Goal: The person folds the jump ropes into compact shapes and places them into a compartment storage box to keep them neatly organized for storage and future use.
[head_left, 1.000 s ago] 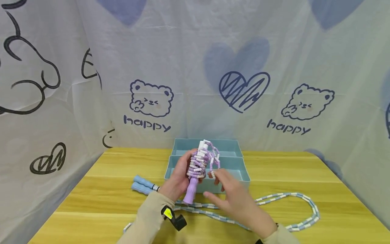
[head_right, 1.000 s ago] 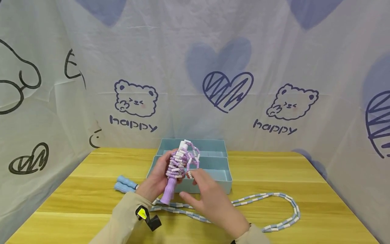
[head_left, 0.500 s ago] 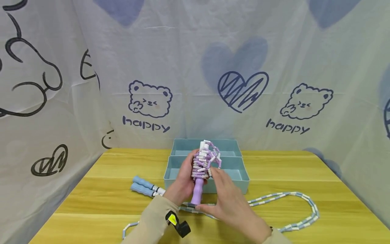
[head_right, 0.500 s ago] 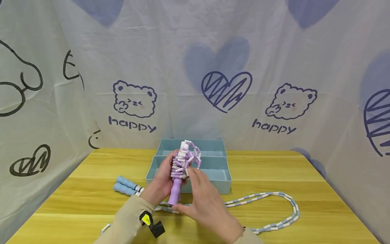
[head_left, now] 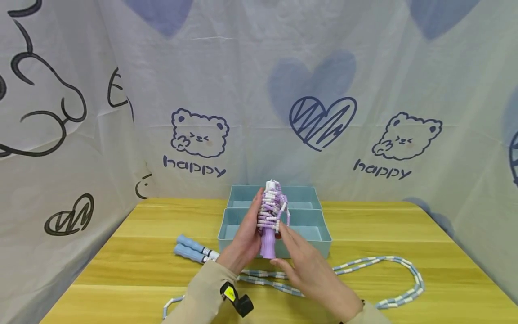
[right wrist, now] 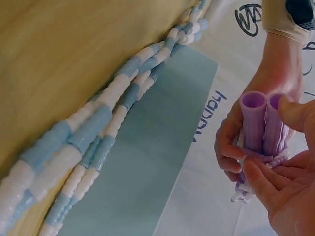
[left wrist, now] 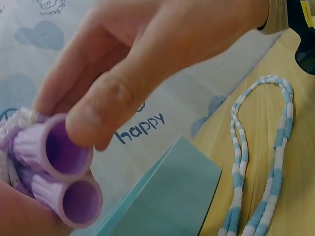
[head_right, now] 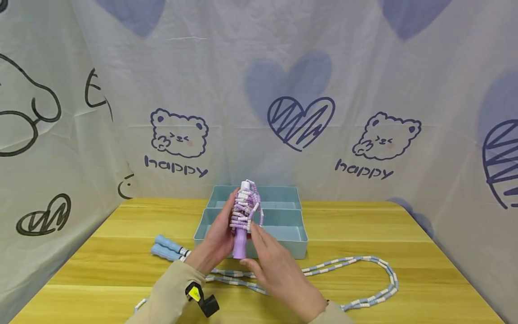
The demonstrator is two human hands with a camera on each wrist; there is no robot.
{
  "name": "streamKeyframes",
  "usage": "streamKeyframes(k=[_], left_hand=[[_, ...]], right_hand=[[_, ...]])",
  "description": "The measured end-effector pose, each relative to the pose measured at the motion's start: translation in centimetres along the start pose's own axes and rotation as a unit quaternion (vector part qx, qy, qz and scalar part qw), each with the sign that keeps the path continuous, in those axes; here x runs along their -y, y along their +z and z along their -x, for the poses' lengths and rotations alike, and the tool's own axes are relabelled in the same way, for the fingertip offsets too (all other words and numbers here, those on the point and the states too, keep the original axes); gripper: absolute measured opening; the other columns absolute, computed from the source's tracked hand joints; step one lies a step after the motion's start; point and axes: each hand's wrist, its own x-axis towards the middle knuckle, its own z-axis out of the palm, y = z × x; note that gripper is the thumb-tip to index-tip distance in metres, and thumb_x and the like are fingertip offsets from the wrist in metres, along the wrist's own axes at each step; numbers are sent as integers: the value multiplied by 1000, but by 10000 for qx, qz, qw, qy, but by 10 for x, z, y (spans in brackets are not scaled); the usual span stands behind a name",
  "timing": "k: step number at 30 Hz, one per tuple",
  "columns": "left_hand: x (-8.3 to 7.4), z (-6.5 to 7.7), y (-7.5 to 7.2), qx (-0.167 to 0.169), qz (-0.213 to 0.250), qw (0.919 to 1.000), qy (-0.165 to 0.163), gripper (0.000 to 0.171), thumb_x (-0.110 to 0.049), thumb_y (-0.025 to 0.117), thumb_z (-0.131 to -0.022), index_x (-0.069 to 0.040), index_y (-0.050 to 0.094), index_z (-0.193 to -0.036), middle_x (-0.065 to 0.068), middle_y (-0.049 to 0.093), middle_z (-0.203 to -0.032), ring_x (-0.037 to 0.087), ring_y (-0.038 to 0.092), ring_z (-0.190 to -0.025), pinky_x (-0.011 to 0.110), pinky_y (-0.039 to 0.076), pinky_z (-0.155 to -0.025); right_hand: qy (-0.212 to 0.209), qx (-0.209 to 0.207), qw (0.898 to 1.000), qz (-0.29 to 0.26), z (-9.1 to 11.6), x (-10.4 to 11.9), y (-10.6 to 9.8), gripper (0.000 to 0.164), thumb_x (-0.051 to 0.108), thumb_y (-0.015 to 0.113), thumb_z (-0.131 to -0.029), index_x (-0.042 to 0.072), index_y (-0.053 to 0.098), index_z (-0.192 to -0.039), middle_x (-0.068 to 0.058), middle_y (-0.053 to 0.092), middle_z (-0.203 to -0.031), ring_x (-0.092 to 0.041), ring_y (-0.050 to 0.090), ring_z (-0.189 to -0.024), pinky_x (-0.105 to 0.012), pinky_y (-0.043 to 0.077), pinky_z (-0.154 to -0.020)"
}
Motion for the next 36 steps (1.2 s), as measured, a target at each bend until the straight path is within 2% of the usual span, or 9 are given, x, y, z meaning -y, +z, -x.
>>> streamKeyframes(k=[2, 6, 9, 13, 17, 20, 24, 29, 36], left_hand=[[0, 0, 3, -8, -189, 9998, 38, 56, -54, 33, -104, -38, 18, -156, 8, 45, -130, 18, 51, -96, 33, 48, -72], [2, 1, 10, 181, -526, 9984, 32, 57, -54, 29, -104, -29, 14, -153, 9, 42, -122, 19, 47, -95, 35, 45, -71], [4, 2, 14, 328, -549, 9979, -36, 53, -49, 41, -103, -25, 20, -145, 11, 41, -115, 22, 49, -93, 39, 46, -70], [5, 2, 12, 353, -741, 9965, -172, 61, -39, 56, -98, -23, 22, -146, 14, 39, -130, 26, 48, -108, 42, 45, -85], [3, 2, 7, 370, -1224, 9913, -325, 72, -42, 59, -95, -25, 19, -152, 16, 40, -136, 29, 45, -118, 44, 39, -95], [2, 1, 5, 483, -1353, 9889, -382, 72, -42, 59, -95, -25, 20, -153, 15, 43, -132, 28, 49, -113, 45, 40, -94], [0, 0, 3, 712, -1076, 9905, -476, 71, -31, 60, -95, -27, 20, -153, 15, 45, -127, 25, 54, -107, 42, 43, -94], [0, 1, -3, 1066, -398, 9909, -713, 69, -18, 56, -96, -24, 18, -153, 17, 44, -125, 23, 57, -101, 37, 50, -89], [3, 2, -10, 1383, 732, 9835, -906, 62, -15, 49, -101, -19, 17, -153, 24, 39, -140, 32, 54, -119, 42, 47, -97]], right_hand=[[-85, -123, 9999, 10, 0, -2, 1, 82, 18, 75, -86, -7, 29, -150, -24, 43, -145, -34, 50, -127, -42, 43, -101], [-155, -356, 9992, 55, 0, -8, 0, 81, 10, 79, -81, -6, 35, -147, -23, 46, -143, -35, 51, -126, -43, 45, -99], [-64, -363, 9993, 70, -2, -11, -3, 77, 10, 79, -81, -2, 41, -146, -18, 47, -140, -31, 51, -123, -41, 48, -96], [-56, -304, 9994, 121, -3, -11, -7, 68, 13, 77, -84, 3, 46, -145, -14, 47, -131, -24, 51, -113, -36, 52, -86], [-183, -366, 9990, 152, -3, -9, -8, 61, 14, 71, -90, 1, 46, -144, -14, 50, -125, -21, 53, -105, -30, 53, -79], [-262, -476, 9984, 140, -4, -8, -7, 57, 15, 67, -93, 0, 47, -144, -12, 51, -123, -20, 53, -103, -28, 53, -78], [-351, -633, 9973, 143, -3, -8, -5, 54, 14, 67, -92, -1, 50, -141, -10, 54, -121, -19, 55, -103, -27, 53, -79], [-368, -786, 9961, 167, -3, -9, -3, 44, 17, 64, -95, 0, 57, -135, -8, 58, -120, -21, 58, -106, -30, 54, -84], [-555, -1122, 9919, 222, -1, -7, 2, 43, 29, 43, -105, -1, 61, -130, -13, 61, -130, -27, 60, -117, -35, 48, -95]])
